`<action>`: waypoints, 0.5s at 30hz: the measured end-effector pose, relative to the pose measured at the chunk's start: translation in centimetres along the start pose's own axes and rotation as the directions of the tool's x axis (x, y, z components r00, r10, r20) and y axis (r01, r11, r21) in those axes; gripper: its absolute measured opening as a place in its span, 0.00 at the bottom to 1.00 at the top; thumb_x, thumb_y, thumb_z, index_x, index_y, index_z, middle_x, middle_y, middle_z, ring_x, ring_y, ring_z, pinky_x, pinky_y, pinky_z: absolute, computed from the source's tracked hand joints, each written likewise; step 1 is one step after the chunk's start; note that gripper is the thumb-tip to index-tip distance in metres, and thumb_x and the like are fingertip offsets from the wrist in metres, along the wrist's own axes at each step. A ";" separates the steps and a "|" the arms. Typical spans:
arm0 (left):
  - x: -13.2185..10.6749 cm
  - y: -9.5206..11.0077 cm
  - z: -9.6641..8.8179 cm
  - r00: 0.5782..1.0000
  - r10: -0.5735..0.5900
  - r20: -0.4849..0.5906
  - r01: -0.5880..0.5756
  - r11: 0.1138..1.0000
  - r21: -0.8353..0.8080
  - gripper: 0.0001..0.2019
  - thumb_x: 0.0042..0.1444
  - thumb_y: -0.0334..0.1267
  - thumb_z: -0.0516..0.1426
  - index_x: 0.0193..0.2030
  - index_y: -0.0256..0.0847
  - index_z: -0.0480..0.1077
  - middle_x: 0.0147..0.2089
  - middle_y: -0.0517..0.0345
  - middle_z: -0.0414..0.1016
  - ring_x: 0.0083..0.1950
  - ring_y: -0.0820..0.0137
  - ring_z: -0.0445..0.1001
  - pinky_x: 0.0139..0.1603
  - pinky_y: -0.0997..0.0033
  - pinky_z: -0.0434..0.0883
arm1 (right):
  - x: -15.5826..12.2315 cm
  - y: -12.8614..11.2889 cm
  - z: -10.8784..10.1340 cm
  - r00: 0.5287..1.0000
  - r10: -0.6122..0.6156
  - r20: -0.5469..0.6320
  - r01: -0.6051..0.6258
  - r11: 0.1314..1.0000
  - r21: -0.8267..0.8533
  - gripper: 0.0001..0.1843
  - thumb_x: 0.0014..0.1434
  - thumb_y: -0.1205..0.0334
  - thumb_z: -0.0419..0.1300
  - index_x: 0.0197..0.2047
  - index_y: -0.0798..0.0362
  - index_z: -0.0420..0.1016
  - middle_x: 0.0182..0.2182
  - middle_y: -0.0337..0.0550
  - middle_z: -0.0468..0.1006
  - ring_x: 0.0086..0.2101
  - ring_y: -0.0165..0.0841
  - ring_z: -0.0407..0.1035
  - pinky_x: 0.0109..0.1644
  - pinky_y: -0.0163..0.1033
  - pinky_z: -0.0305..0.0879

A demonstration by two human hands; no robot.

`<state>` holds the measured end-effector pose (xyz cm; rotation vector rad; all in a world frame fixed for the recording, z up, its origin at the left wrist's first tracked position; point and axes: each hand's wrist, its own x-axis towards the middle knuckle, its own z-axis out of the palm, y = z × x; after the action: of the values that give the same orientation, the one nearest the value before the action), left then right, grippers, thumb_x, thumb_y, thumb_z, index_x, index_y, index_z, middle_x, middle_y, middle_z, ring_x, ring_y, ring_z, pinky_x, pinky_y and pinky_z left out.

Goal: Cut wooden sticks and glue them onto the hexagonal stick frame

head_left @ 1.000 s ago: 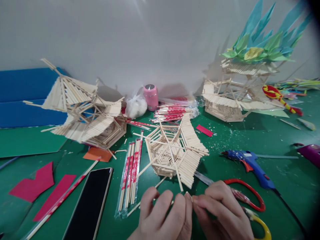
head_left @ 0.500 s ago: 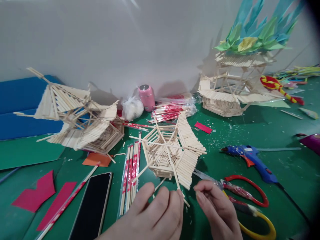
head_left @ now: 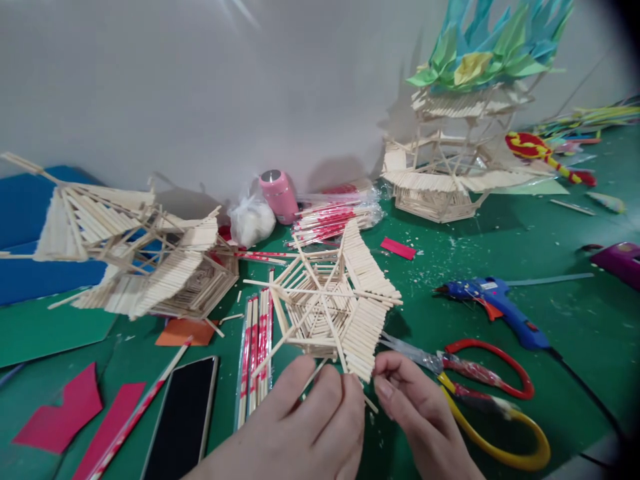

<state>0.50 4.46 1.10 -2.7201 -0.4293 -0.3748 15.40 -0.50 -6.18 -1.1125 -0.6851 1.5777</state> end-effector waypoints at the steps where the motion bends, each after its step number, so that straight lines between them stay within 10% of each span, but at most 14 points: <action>1: 0.1 -0.1 0.0 1.000 0.013 -0.010 -0.013 1.000 -0.003 0.22 0.60 0.26 0.38 0.32 0.38 0.72 0.33 0.60 0.75 0.35 0.67 0.67 0.41 0.58 0.57 | 0.0 0.0 0.0 1.000 -0.001 0.003 0.001 1.000 -0.003 0.12 0.54 0.52 0.55 0.35 0.51 0.65 0.25 0.34 0.62 0.26 0.25 0.53 0.29 0.29 0.53; 15: 1.0 -0.4 -0.6 0.999 0.012 0.046 -0.011 1.000 -0.015 0.18 0.57 0.27 0.42 0.30 0.41 0.73 0.31 0.61 0.75 0.33 0.68 0.68 0.41 0.59 0.59 | 0.2 0.1 0.1 0.998 -0.035 0.050 0.035 0.999 0.017 0.09 0.56 0.54 0.53 0.34 0.50 0.63 0.26 0.35 0.62 0.31 0.29 0.59 0.34 0.33 0.57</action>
<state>1.15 4.82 2.05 -2.7489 -0.4250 -0.3143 15.29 -0.37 -6.31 -1.0468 -0.7210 1.5833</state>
